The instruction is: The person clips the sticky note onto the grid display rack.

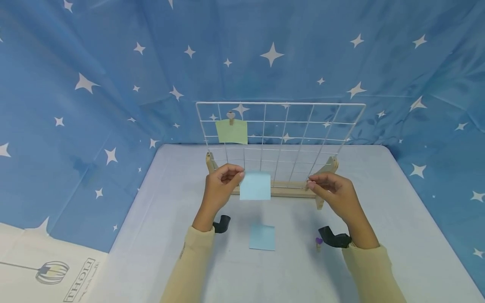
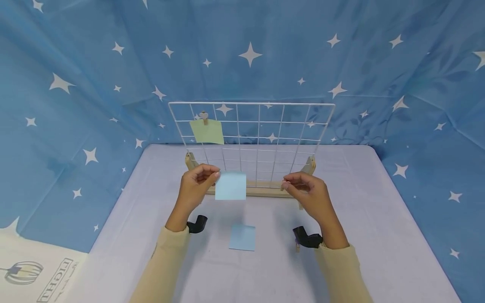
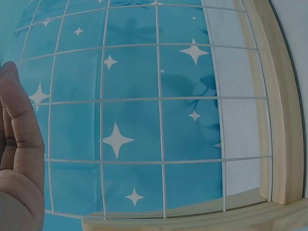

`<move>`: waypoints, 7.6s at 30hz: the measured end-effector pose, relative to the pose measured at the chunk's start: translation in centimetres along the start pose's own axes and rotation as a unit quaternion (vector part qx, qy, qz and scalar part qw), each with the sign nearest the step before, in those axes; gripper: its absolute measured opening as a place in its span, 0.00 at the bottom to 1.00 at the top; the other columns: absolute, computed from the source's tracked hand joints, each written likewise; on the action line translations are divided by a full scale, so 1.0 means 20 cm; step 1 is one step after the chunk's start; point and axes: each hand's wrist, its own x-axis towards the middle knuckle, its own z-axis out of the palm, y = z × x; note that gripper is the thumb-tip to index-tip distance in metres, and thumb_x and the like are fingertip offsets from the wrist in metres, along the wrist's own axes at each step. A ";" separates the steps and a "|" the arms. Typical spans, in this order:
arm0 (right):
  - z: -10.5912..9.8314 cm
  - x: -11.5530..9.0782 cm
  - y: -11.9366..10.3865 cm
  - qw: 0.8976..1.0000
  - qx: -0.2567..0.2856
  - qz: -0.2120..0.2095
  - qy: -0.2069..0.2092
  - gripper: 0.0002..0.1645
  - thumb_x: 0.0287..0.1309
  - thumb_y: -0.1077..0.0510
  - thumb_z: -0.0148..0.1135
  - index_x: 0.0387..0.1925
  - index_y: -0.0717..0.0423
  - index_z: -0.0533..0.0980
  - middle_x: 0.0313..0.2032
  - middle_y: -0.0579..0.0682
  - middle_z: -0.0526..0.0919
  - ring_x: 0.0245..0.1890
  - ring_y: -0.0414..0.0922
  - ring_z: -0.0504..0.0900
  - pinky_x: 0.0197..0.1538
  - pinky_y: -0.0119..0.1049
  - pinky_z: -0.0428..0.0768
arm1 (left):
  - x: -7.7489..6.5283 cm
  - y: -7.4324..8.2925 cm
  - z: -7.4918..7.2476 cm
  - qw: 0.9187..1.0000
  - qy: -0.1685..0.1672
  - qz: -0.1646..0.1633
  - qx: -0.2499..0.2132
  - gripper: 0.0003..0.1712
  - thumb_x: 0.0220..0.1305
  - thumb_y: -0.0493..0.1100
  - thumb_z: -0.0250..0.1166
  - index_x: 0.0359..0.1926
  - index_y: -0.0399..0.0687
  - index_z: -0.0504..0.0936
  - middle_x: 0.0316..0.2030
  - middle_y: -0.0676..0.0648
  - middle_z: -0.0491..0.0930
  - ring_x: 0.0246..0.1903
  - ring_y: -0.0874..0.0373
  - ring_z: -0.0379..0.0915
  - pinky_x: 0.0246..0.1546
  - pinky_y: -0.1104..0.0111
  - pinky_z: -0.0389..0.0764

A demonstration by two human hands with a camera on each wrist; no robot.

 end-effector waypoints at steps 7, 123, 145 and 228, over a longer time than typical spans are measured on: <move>0.00 0.04 -0.02 1.000 0.004 -0.001 -0.010 0.08 0.60 0.68 0.68 0.42 0.63 0.83 0.39 0.48 0.86 0.39 0.34 0.83 0.45 0.23 0.80 | 0.03 0.01 0.01 1.000 -0.007 0.009 -0.002 0.08 0.68 0.38 0.66 0.44 0.37 0.84 0.39 0.42 0.84 0.38 0.56 0.79 0.40 0.73 0.78; -0.04 0.45 -0.36 0.998 -0.003 -0.046 0.034 0.12 0.63 0.61 0.67 0.45 0.65 0.82 0.38 0.42 0.85 0.38 0.39 0.84 0.45 0.25 0.80 | 0.47 0.16 0.12 0.988 0.023 0.149 -0.016 0.11 0.67 0.45 0.68 0.46 0.43 0.86 0.37 0.47 0.86 0.30 0.58 0.81 0.36 0.67 0.82; 0.01 0.53 -0.45 0.995 -0.010 -0.082 0.050 0.08 0.62 0.62 0.68 0.41 0.63 0.84 0.35 0.43 0.85 0.32 0.39 0.81 0.31 0.25 0.78 | 0.49 0.18 0.12 0.992 0.037 0.123 -0.007 0.11 0.66 0.48 0.68 0.43 0.46 0.87 0.36 0.49 0.86 0.31 0.59 0.81 0.35 0.67 0.84; 0.25 0.67 -0.46 0.915 -0.212 -0.255 0.230 0.16 0.58 0.55 0.72 0.33 0.67 0.79 0.30 0.61 0.82 0.19 0.53 0.81 0.28 0.44 0.82 | 0.50 0.19 0.17 0.976 0.128 0.160 0.071 0.12 0.67 0.46 0.68 0.48 0.48 0.87 0.34 0.48 0.89 0.32 0.63 0.85 0.35 0.71 0.82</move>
